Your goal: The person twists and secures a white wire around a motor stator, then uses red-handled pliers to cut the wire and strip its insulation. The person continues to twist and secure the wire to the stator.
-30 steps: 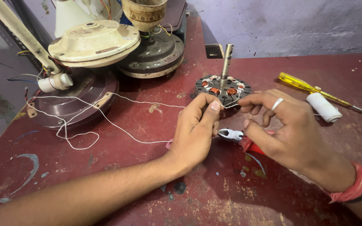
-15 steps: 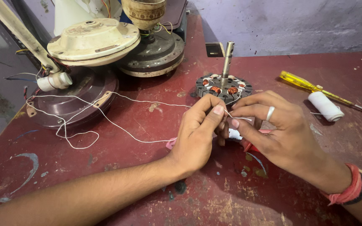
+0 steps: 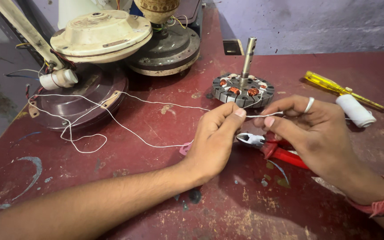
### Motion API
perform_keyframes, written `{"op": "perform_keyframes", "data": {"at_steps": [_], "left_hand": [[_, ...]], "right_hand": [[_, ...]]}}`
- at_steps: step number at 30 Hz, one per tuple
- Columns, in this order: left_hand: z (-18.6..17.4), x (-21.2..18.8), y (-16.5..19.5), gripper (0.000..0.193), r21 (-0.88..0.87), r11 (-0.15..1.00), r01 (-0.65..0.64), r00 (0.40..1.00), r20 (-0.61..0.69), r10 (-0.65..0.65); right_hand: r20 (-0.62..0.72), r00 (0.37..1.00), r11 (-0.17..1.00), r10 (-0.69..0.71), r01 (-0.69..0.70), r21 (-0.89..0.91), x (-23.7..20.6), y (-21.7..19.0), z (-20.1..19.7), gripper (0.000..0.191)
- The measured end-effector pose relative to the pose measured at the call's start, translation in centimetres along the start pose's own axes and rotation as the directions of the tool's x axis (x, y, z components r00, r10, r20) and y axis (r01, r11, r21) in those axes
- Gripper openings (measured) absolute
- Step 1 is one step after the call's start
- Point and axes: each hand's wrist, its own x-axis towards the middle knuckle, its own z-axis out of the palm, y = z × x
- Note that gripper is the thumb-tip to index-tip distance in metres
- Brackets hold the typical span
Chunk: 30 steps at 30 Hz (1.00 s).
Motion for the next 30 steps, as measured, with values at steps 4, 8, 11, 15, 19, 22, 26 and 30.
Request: {"op": "perform_keyframes", "data": {"at_steps": [4, 8, 11, 15, 19, 22, 26, 30], "left_hand": [[0.0, 0.1, -0.2, 0.037, -0.024, 0.999, 0.024, 1.0, 0.0, -0.024], [0.0, 0.3, -0.4, 0.033, -0.15, 0.985, 0.086, 0.996, -0.015, -0.089], [-0.1, 0.4, -0.4, 0.03, -0.203, 0.973, 0.112, 0.993, -0.012, -0.117], [-0.3, 0.0, -0.1, 0.03, -0.166, 0.978, 0.128, 0.992, 0.03, -0.125], [-0.3, -0.3, 0.2, 0.031, -0.174, 0.973, 0.15, 0.989, 0.039, -0.146], [-0.4, -0.3, 0.5, 0.031, -0.174, 0.974, 0.146, 0.989, 0.04, -0.141], [-0.2, -0.4, 0.8, 0.026, -0.189, 0.972, 0.138, 0.99, 0.05, -0.131], [0.0, -0.6, 1.1, 0.03, 0.042, 0.998, 0.048, 0.999, 0.009, -0.048]], "right_hand": [[0.006, 1.0, 0.996, -0.01, 0.011, -0.084, -0.3, -0.1, 0.5, 0.021], [0.025, 0.994, 0.946, -0.109, 0.112, -0.305, -0.7, -0.3, 1.1, 0.03], [0.014, 0.997, 0.91, -0.079, 0.078, -0.408, -0.9, -0.4, 1.5, 0.031], [0.028, 0.995, 0.837, -0.096, 0.096, -0.539, -0.9, -0.5, 1.4, 0.024], [0.044, 0.995, 0.879, -0.093, 0.103, -0.466, -1.3, -0.4, 1.0, 0.017], [-0.008, 1.0, 0.884, -0.021, 0.015, -0.468, -1.4, -0.1, 0.9, 0.015], [0.036, 0.992, 0.89, -0.121, 0.124, -0.439, -1.6, 0.2, 0.5, 0.01], [0.02, 0.997, 0.921, -0.073, 0.075, -0.382, -1.8, 0.3, 0.4, 0.008]]}}
